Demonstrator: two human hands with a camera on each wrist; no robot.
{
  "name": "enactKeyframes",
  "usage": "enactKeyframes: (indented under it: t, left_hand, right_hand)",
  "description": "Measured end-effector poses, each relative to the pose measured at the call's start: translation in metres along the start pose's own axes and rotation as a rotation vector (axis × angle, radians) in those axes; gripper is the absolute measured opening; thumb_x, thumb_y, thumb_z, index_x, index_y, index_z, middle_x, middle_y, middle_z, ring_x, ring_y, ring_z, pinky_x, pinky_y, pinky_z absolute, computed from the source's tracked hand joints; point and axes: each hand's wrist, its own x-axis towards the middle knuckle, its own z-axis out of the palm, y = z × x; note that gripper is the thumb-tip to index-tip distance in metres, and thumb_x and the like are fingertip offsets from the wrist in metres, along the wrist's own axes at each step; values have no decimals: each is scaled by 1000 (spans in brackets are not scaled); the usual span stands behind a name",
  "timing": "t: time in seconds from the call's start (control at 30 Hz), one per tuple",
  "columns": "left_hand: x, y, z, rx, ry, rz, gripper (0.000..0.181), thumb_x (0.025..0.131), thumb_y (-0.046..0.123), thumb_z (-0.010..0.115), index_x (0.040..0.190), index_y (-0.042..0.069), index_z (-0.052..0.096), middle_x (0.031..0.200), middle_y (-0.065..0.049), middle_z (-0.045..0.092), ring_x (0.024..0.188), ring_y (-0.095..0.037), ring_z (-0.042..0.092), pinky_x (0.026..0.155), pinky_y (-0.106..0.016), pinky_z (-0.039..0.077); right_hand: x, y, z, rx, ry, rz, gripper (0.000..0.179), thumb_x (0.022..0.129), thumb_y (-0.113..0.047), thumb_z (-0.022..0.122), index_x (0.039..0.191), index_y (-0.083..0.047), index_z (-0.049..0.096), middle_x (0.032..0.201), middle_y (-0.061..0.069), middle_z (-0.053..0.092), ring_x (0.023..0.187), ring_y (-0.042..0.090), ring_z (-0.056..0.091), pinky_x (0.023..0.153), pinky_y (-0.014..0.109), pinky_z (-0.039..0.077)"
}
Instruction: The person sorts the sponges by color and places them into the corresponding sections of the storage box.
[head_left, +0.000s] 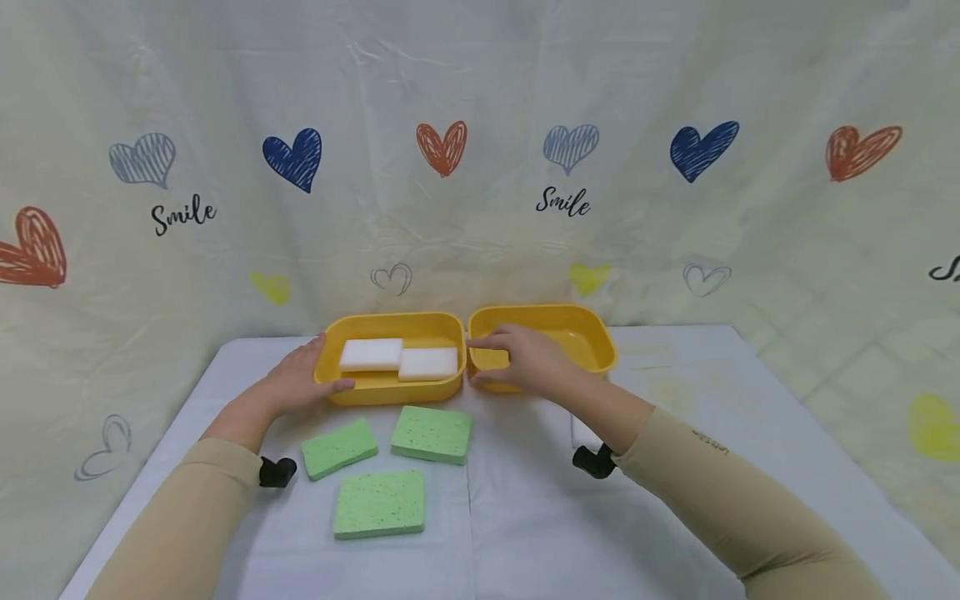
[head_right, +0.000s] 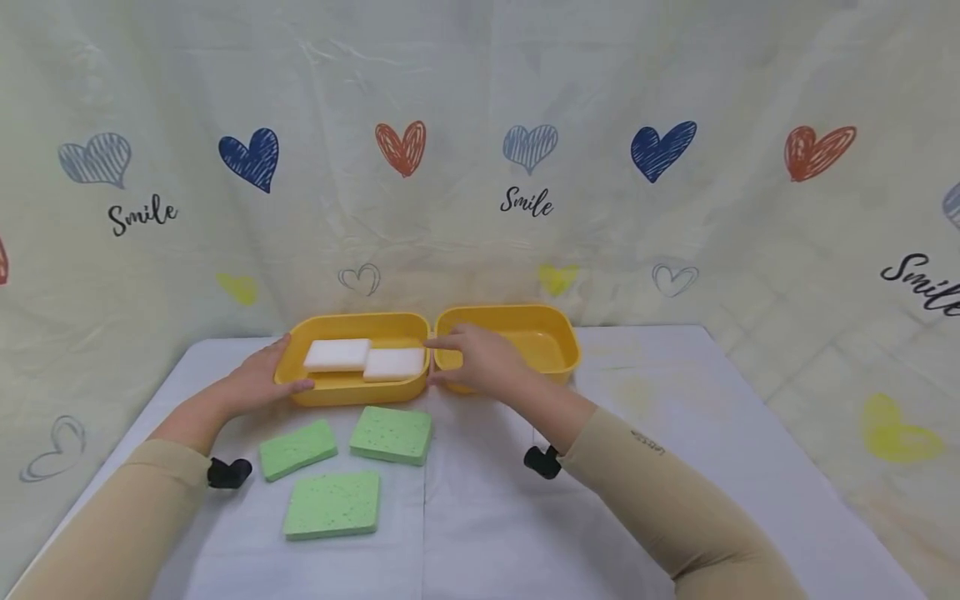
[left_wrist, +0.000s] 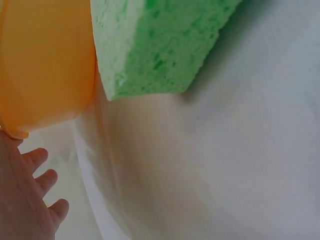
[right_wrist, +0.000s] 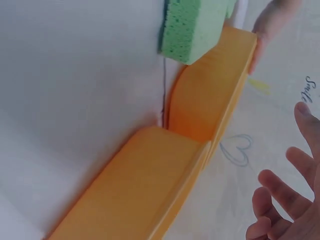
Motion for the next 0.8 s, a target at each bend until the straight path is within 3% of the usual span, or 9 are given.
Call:
enactKeyframes:
  t: [0.2, 0.47, 0.8]
  left_hand:
    - [1, 0, 0, 3, -5, 2, 111, 88, 61, 63, 156, -6, 5, 159, -30, 15, 142, -52, 19, 114, -67, 16]
    - [1, 1, -1, 2, -13, -4, 111, 89, 61, 62, 156, -5, 3, 160, -30, 14, 143, -51, 18, 115, -66, 15]
    - [1, -2, 0, -3, -29, -25, 113, 89, 63, 61, 156, -3, -1, 159, -31, 13, 143, -52, 15, 114, -67, 13]
  right_hand:
    - [-37, 22, -2, 42, 10, 20, 58, 83, -50, 77, 135, -29, 64, 125, 2, 62, 113, 26, 58, 94, 42, 50]
    - [-87, 58, -9, 17, 17, 65, 68, 78, -67, 69, 136, -31, 63, 125, -1, 62, 87, 17, 56, 70, 31, 49]
    - [-135, 98, -17, -14, 27, 156, 73, 75, -68, 71, 135, -27, 64, 126, 1, 62, 91, 19, 57, 67, 29, 46]
